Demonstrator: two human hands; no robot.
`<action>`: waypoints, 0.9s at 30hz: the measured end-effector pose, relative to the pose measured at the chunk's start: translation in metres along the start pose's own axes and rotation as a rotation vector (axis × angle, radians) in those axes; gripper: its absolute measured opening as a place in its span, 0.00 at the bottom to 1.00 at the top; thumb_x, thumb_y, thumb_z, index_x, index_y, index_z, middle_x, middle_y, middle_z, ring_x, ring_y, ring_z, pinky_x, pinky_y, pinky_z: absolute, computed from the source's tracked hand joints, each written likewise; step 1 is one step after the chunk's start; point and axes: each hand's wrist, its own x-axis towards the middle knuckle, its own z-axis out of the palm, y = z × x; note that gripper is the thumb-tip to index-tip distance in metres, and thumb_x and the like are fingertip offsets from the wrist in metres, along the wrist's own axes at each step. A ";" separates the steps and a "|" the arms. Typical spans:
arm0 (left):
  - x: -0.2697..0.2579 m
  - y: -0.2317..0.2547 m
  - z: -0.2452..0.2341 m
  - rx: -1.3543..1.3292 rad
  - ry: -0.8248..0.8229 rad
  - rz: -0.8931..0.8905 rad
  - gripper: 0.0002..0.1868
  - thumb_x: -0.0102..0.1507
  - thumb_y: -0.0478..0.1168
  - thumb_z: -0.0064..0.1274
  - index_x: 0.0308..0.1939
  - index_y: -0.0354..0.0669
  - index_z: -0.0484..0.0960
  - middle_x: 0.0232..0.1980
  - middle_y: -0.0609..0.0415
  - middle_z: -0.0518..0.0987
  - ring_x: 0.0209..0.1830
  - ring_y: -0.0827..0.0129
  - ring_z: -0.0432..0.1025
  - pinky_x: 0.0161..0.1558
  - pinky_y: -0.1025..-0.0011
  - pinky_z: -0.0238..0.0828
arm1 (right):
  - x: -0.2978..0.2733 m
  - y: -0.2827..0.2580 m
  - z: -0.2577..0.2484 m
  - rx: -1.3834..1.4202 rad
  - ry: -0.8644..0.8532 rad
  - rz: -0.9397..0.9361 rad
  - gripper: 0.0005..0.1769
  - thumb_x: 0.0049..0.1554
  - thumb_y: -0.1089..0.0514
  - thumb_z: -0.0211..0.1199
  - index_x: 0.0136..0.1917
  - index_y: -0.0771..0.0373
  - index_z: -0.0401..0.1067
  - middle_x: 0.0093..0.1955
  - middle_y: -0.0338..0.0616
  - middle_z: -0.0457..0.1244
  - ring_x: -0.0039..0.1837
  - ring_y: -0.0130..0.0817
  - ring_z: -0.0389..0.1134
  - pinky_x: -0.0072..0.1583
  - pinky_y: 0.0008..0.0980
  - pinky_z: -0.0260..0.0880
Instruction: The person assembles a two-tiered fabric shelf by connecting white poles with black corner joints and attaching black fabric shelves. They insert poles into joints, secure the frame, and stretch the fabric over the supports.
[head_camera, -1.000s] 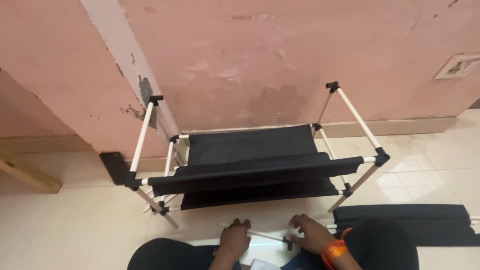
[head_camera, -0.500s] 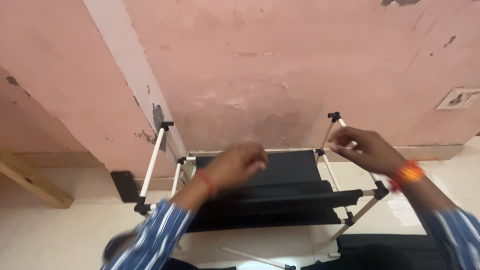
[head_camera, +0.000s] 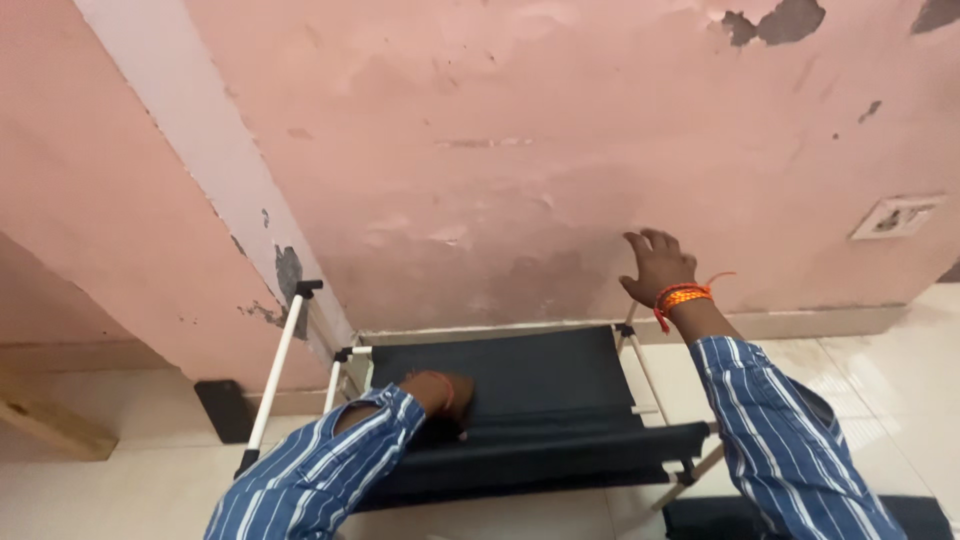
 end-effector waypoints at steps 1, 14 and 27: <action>0.006 -0.004 0.003 0.068 0.057 0.026 0.31 0.55 0.56 0.70 0.53 0.38 0.86 0.58 0.40 0.81 0.57 0.49 0.76 0.56 0.55 0.75 | 0.007 0.006 0.009 0.035 -0.101 0.021 0.43 0.44 0.51 0.71 0.72 0.52 0.64 0.68 0.53 0.60 0.70 0.57 0.60 0.63 0.58 0.64; 0.017 -0.003 0.003 0.059 -0.159 0.047 0.24 0.63 0.51 0.56 0.60 0.47 0.83 0.62 0.44 0.79 0.59 0.47 0.75 0.56 0.46 0.72 | 0.015 0.053 0.045 -0.033 -0.597 0.137 0.28 0.56 0.63 0.56 0.70 0.52 0.68 0.63 0.52 0.68 0.66 0.50 0.69 0.67 0.44 0.68; -0.064 -0.043 -0.100 -0.453 0.816 -0.036 0.16 0.58 0.36 0.57 0.50 0.55 0.83 0.54 0.52 0.84 0.59 0.54 0.75 0.58 0.58 0.71 | -0.019 0.043 0.005 1.070 -0.233 0.479 0.18 0.62 0.51 0.47 0.47 0.61 0.76 0.49 0.42 0.69 0.52 0.34 0.66 0.51 0.38 0.73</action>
